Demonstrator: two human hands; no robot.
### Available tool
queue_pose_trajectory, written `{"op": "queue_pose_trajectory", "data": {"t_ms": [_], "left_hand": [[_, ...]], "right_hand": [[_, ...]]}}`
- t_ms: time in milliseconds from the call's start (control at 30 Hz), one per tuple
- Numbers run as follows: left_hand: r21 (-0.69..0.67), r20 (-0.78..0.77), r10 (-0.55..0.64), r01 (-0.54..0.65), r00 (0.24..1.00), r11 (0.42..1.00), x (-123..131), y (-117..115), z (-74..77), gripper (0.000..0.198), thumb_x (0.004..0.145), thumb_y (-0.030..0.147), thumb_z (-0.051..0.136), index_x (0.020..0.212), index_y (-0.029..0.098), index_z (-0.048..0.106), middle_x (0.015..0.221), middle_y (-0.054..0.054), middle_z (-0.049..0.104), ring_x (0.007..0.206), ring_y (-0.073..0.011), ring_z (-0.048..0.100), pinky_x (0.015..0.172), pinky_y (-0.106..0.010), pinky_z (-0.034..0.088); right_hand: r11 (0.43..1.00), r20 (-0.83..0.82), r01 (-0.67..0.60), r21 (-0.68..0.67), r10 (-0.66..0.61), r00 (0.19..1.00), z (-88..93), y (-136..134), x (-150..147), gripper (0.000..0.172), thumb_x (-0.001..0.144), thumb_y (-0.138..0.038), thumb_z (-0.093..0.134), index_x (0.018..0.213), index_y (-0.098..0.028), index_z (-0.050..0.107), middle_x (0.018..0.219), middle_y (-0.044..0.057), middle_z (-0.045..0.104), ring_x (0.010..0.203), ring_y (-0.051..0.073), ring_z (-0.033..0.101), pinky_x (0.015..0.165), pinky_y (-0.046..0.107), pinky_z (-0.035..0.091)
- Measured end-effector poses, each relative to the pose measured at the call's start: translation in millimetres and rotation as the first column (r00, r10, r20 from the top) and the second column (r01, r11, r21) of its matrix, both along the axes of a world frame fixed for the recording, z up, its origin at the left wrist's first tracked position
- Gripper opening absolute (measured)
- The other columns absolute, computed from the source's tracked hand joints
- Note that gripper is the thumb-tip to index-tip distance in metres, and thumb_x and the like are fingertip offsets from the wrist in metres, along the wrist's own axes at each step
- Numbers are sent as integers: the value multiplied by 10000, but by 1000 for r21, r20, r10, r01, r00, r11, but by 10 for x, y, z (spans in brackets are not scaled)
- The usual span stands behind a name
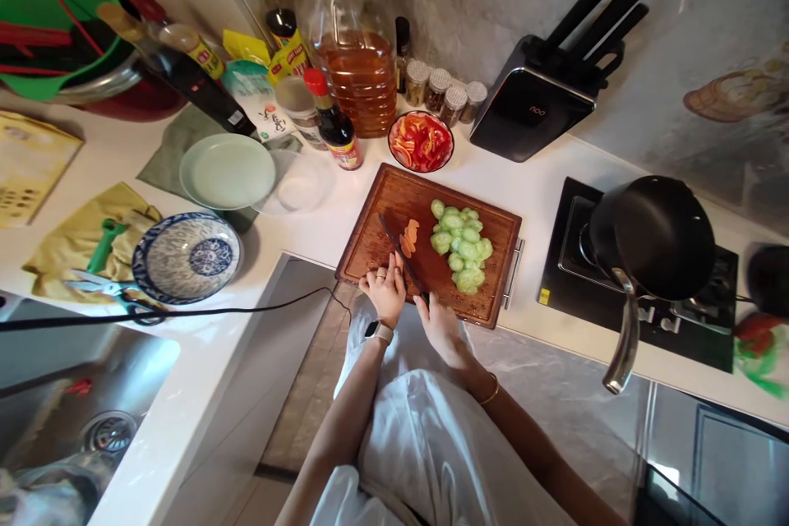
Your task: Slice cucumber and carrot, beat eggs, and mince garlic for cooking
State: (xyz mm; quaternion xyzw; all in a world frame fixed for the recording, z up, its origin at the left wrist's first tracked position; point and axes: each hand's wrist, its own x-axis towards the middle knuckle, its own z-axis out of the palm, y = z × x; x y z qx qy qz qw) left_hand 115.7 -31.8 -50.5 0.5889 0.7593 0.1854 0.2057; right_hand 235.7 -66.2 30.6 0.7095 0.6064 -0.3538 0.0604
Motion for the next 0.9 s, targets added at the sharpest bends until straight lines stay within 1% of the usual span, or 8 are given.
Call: {"op": "queue_pose_trajectory", "data": {"t_ms": [67,133,267,367,467,567,767,900], "left_hand": [[4,-7,-4,4,1000,1000,0,-3,-10,401,948,325,423,1280,284,645,956,-122,661,1026,-352,517,976,-576,289],[2,-14,-6,6,1000,1000,1,-1,-11,401,949,328,423,1280,287,646,958,-122,663,1018,-349,521,967,-573,293],[-19,-55,-22,21,998,1000,10,11,3,413,964,341,388,1276,283,652,945,-126,668,984,-345,526,935,-570,302],[-26,-63,-18,16,998,1000,25,18,6,420,967,347,376,1283,290,648,950,-124,675,971,-343,533,913,-561,310],[-18,-61,12,-13,998,1000,46,21,-3,429,968,339,372,1310,289,627,965,-124,681,973,-335,541,902,-545,319],[-1,-67,29,-29,997,1000,64,25,-10,445,978,331,352,1350,284,592,989,-120,687,965,-324,550,896,-527,318],[-16,-64,30,-31,998,999,78,31,18,483,990,341,313,1412,250,529,980,-118,698,972,-323,541,910,-519,297],[-57,-32,43,-45,999,997,81,34,50,489,985,341,307,1414,265,527,991,-119,695,1001,-328,531,925,-520,287]], "right_hand": [[1000,11,-7,-17,7,1000,31,32,-15,420,1044,-422,323,1131,-126,607,971,150,751,893,250,733,719,274,496],[999,28,-10,-39,11,1000,23,95,-50,424,1044,-420,322,1136,-120,606,973,159,748,901,258,732,722,284,499],[999,35,-2,-51,4,999,-88,291,-128,444,1041,-434,323,1162,-106,596,993,176,740,921,274,725,744,310,504],[999,4,32,-23,-32,999,-179,433,-139,440,1041,-440,315,1135,-120,603,979,159,744,919,265,723,756,303,499],[997,-34,67,34,-66,997,-209,490,-101,431,1043,-442,307,1103,-139,607,980,141,747,903,248,725,743,283,491],[996,-38,53,78,-51,998,-177,416,-29,425,1041,-442,321,1117,-136,606,993,145,746,902,242,724,741,275,486],[995,-55,-1,98,7,998,-136,121,103,418,1039,-428,336,1160,-132,605,976,142,749,868,240,725,720,277,484],[995,-57,-9,99,15,998,-148,72,112,417,1040,-431,330,1131,-139,613,979,135,750,868,232,726,708,268,480]]}}
